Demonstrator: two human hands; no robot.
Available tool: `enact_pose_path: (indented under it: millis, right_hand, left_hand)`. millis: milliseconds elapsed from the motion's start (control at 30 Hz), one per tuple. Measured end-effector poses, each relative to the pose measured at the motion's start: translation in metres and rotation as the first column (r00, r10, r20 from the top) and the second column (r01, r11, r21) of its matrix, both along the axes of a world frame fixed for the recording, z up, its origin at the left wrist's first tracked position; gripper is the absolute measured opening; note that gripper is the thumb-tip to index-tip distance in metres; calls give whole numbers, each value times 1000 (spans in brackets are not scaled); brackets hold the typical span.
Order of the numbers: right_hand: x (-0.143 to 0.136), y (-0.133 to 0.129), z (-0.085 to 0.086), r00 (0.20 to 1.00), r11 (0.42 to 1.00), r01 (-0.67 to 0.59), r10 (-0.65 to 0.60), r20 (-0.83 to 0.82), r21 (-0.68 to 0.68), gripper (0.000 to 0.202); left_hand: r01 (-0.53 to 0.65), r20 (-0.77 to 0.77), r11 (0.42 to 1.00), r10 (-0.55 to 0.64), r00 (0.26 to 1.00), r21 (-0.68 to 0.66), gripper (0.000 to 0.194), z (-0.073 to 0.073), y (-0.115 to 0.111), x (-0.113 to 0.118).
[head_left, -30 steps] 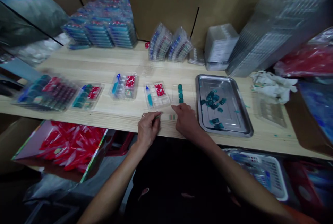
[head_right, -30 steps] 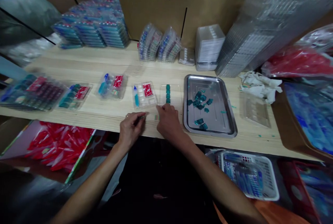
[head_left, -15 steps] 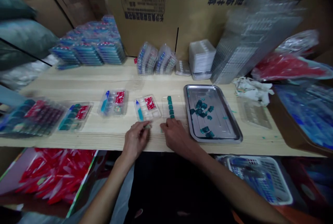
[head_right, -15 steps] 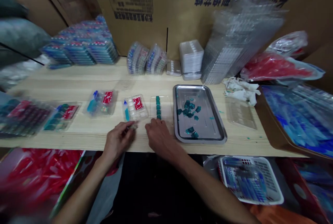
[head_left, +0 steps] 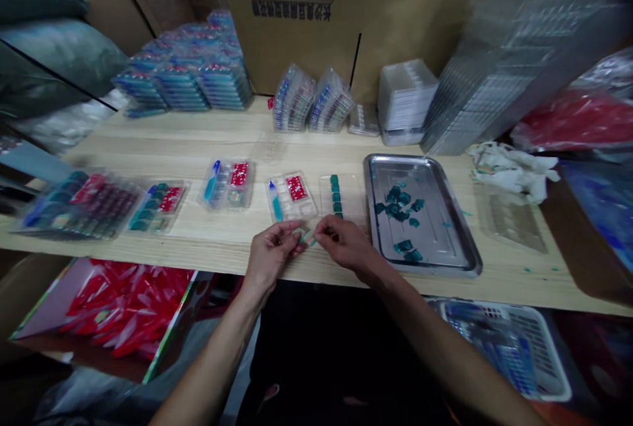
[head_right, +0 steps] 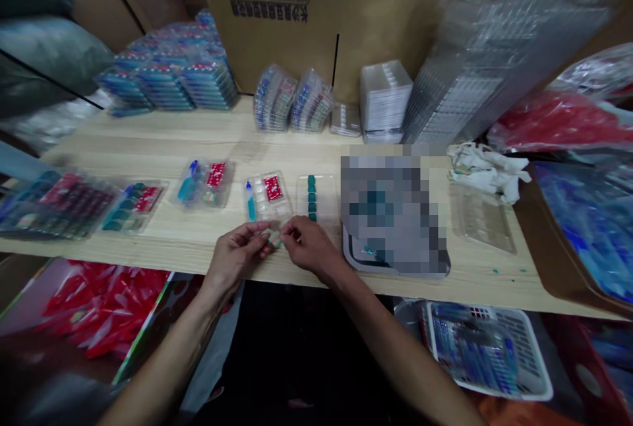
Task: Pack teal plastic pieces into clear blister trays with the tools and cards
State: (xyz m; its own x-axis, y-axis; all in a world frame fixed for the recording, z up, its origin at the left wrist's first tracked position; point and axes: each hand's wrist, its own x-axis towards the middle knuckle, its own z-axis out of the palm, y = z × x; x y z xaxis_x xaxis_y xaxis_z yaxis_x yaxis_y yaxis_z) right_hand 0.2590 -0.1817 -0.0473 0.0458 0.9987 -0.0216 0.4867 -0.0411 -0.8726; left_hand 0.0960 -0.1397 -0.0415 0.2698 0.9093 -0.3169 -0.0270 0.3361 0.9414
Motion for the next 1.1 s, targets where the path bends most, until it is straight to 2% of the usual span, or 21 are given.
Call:
enact_pose_path:
  millis: [67,200,267,300,367,433,467,533,600,700,933,1033,1100]
  right_hand:
    - [-4,5,1,992,999,45,-44,-115,0,4]
    - [-11,8,2,988,988,134,-128,-87,73,3]
    - [-12,5,2,994,988,88,-79,-73,124,5]
    - [-12,3,1,996,987,65,-55,-72,146,6]
    - [-13,-3,-2,997,983,41,-28,-78,178,13]
    - [-17,-11,-8,995,980,58,-42,-89,188,25]
    - [-20,-16,-11,994,981,71,-55,-92,179,32]
    - [-29,-23,-17,993,985,91,-79,-85,145,46]
    - [-40,-28,-21,995,990,80,-72,-75,112,58]
    - [-51,-29,-20,998,995,4,2,-64,96,68]
    - [-51,-29,-18,999,993,18,-13,-39,117,70]
    - [-44,-31,-22,999,988,-25,32,-43,152,69]
    - [-34,-30,-22,1000,981,31,-30,-5,191,65]
  left_hand:
    - [53,25,999,-53,998,-7,42,4,-4,6]
    - [125,70,992,-126,990,23,41,7,-9,10]
    - [116,-1,986,-117,993,121,37,4,-11,4]
    - [105,-74,971,-91,993,216,33,2,-12,-1]
    - [113,-251,882,7,968,458,26,-6,-15,-12]
    - [186,-383,743,101,918,643,25,-14,-18,-24]
    - [230,-423,687,125,897,689,26,-19,-19,-28]
    - [294,-476,633,134,869,716,27,-28,-21,-33]
    - [313,-498,629,138,856,711,29,-34,-21,-34]
    - [319,-497,616,138,856,720,31,-36,-20,-32]
    - [347,-490,548,134,861,761,27,-38,-24,-30]
    - [355,-496,578,101,862,735,21,-36,-23,-32]
    - [318,-489,655,91,867,685,21,-28,-17,-35]
